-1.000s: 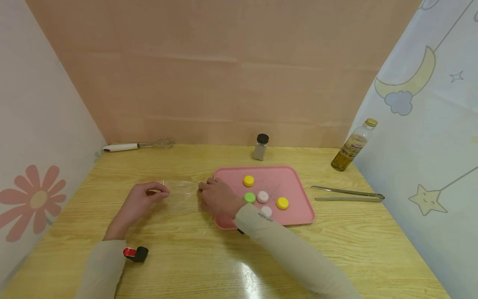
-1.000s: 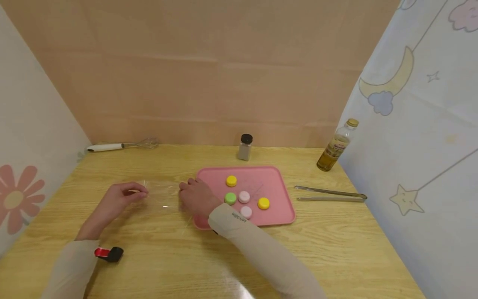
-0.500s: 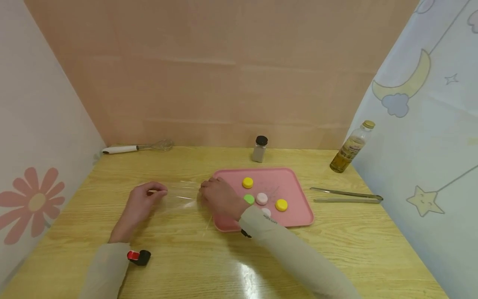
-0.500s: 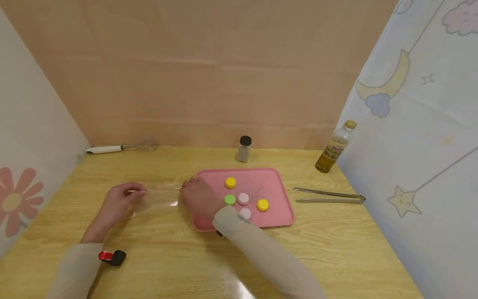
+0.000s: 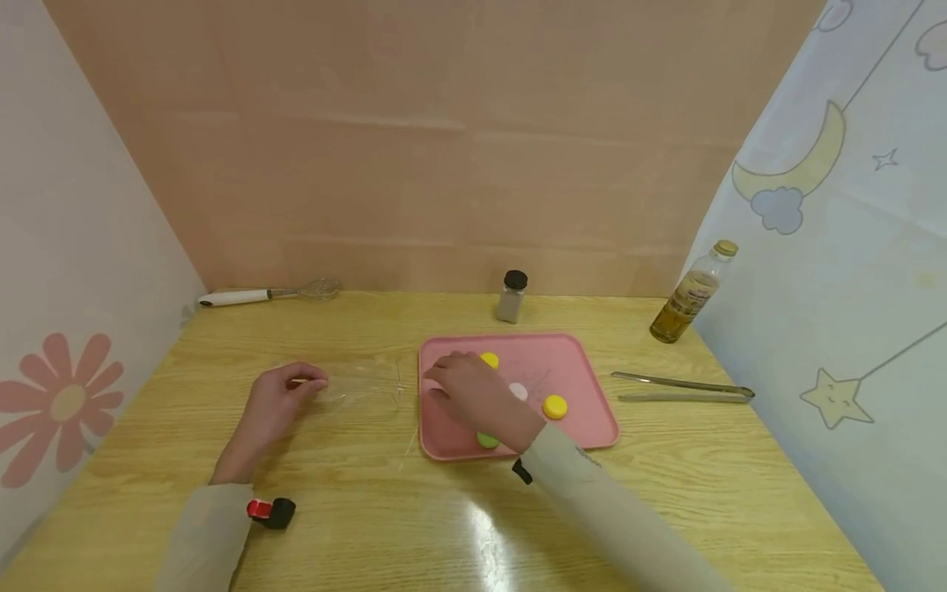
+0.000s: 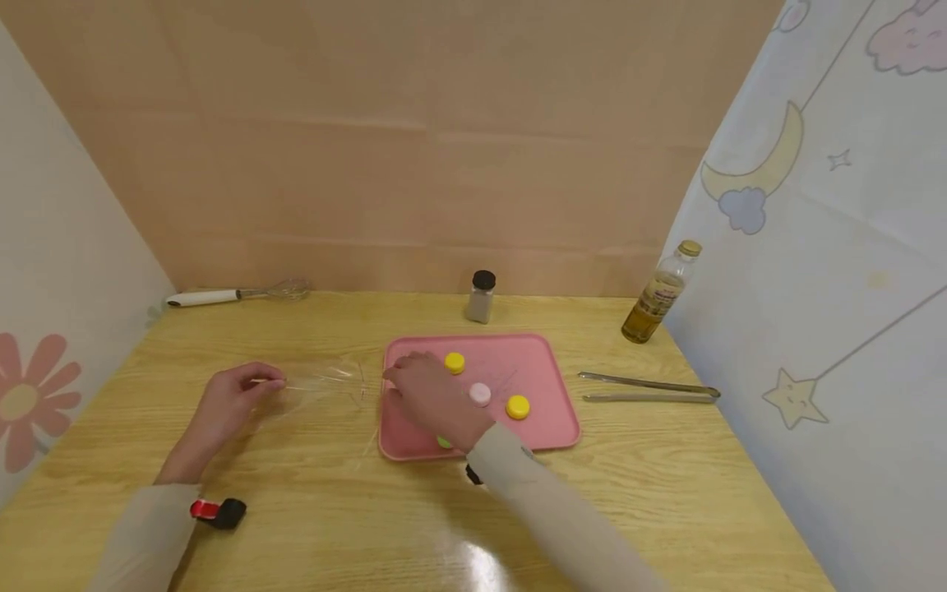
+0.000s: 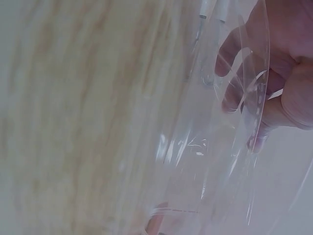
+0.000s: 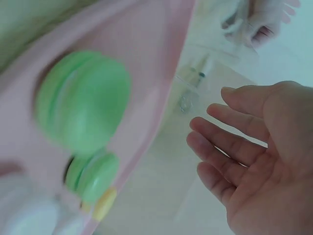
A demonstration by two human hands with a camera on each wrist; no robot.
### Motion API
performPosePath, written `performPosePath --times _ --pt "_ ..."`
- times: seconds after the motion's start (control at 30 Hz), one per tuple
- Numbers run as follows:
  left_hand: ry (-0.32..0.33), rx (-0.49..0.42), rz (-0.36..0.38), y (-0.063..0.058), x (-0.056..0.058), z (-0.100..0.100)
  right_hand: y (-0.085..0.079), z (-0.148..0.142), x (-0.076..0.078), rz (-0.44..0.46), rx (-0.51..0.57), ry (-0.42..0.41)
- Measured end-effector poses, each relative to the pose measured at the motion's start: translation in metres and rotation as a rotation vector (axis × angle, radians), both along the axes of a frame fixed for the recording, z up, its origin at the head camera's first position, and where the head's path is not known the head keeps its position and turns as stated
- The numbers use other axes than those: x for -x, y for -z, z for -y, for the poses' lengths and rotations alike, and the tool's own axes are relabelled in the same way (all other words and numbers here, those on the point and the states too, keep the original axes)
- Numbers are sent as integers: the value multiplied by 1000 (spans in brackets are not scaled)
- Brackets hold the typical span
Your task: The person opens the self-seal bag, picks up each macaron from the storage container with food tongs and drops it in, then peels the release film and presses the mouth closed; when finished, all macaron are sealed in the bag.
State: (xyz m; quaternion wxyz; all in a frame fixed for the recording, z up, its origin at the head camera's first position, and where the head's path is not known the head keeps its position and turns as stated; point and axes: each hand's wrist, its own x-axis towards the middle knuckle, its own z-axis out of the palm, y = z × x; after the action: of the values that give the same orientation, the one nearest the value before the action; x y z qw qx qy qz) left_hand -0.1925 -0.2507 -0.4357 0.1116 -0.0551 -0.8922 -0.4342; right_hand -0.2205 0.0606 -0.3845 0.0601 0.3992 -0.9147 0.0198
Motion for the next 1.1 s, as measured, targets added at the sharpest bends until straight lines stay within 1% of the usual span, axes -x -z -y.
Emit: performPosePath --times 0.1,0.2,0.27,0.4,0.5,0.6,0.67,0.8,0.93,1.1 --pt "2 2 15 -1 -1 0 -5 -19 -10 15 63 9" --pt "2 3 20 0 -1 1 -5 -39 -20 26 136 18" --pt "3 9 20 1 -1 1 -4 -51 -27 4 185 11" --pt "7 11 16 1 -1 1 0 -75 -41 -96 264 -9" --pt "5 20 5 2 -1 1 2 -90 -50 -147 328 -15" --pt "8 27 -3 1 -2 -1 1 -104 -56 -163 383 -1" --pt "10 23 -5 1 -3 -1 1 -114 -60 -165 401 17" --pt "18 9 -5 2 -4 -2 0 -141 -72 -162 413 87" --pt "10 11 -3 3 -3 -3 3 -173 -89 -162 404 196" --pt "4 15 6 4 -3 0 10 -213 -110 -143 427 325"
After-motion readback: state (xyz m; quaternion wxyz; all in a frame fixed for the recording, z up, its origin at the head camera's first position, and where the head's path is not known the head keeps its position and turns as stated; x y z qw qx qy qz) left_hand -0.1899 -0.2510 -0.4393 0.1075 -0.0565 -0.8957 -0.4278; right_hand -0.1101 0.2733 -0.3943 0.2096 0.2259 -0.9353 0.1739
